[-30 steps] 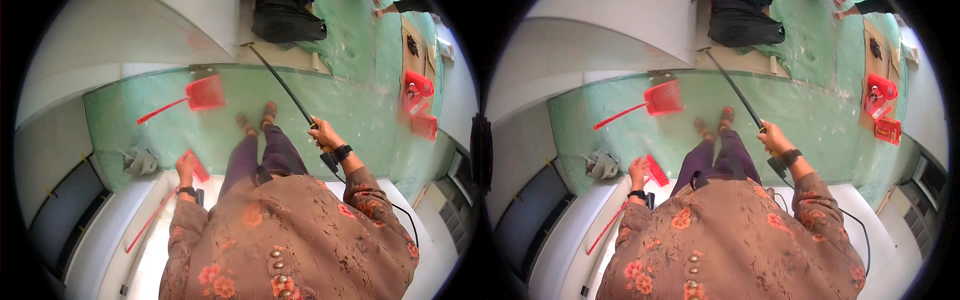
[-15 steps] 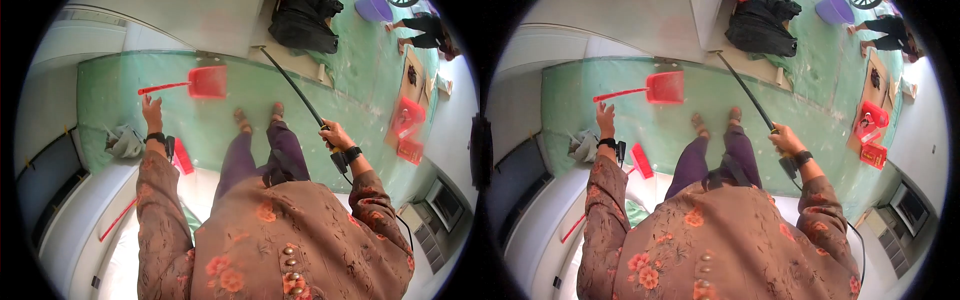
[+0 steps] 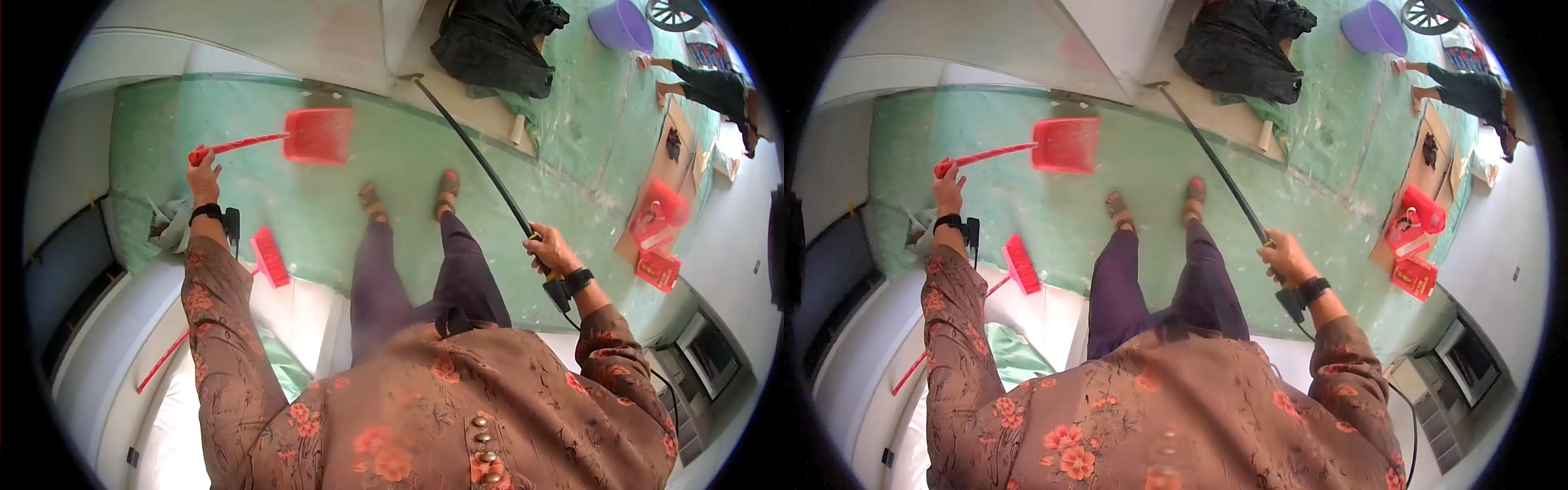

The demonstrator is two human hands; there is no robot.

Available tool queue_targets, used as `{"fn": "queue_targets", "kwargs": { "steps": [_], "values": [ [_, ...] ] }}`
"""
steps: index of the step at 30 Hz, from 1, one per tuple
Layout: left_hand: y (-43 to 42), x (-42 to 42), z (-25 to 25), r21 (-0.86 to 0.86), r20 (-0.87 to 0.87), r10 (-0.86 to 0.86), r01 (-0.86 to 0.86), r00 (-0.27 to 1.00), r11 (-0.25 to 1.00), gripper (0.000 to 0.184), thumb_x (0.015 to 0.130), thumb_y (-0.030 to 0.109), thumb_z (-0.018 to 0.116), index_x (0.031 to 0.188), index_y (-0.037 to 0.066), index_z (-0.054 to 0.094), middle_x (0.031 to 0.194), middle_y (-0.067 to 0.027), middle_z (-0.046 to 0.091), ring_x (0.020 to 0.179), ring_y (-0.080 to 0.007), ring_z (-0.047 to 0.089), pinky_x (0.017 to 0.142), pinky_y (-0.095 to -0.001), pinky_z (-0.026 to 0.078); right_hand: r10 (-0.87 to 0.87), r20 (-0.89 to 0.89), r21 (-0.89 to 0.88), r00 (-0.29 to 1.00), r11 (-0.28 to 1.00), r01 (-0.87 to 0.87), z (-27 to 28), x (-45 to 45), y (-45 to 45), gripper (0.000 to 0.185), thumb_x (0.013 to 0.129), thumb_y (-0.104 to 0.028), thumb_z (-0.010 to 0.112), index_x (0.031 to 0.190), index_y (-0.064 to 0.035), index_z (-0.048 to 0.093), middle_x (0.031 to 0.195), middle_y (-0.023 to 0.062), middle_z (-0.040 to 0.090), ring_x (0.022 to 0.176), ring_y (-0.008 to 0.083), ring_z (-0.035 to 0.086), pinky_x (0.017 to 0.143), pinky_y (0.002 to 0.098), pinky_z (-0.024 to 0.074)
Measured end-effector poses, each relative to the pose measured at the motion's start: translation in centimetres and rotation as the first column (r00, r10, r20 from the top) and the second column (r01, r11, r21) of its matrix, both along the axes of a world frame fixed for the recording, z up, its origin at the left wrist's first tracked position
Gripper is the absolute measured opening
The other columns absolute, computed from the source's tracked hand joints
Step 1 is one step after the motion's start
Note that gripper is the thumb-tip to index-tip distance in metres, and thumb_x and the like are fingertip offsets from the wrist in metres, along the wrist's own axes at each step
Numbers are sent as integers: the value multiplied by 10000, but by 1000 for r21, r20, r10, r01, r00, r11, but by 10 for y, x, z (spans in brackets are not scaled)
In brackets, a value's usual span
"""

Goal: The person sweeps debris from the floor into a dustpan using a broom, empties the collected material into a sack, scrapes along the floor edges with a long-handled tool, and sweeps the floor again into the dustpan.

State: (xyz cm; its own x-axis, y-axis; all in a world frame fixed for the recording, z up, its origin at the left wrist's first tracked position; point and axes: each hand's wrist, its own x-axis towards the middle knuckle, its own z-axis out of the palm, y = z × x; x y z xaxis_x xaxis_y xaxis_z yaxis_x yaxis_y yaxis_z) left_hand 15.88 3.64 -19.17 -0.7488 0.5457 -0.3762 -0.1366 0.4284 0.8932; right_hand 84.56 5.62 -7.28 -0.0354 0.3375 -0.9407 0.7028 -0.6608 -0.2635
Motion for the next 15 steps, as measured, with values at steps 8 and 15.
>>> {"fn": "queue_targets", "kwargs": {
  "steps": [8,15],
  "values": [
    [-1,102,47,-103,-554,-341,344,760,933,244,800,116,645,1014,5,612,889,-45,637,822,-102,579,770,-244,470,129,24,144,991,981,-131,-12,28,18,481,809,-187,558,1239,-8,439,653,47,489,430,127,460,348,281,362],
    [-20,175,116,-309,-406,-490,388,772,868,200,750,181,687,861,18,649,756,-26,642,695,-86,570,674,-232,465,175,4,123,985,977,-174,-5,48,50,412,812,-173,550,1177,0,468,623,36,469,415,126,453,345,288,350]
  ]
}}
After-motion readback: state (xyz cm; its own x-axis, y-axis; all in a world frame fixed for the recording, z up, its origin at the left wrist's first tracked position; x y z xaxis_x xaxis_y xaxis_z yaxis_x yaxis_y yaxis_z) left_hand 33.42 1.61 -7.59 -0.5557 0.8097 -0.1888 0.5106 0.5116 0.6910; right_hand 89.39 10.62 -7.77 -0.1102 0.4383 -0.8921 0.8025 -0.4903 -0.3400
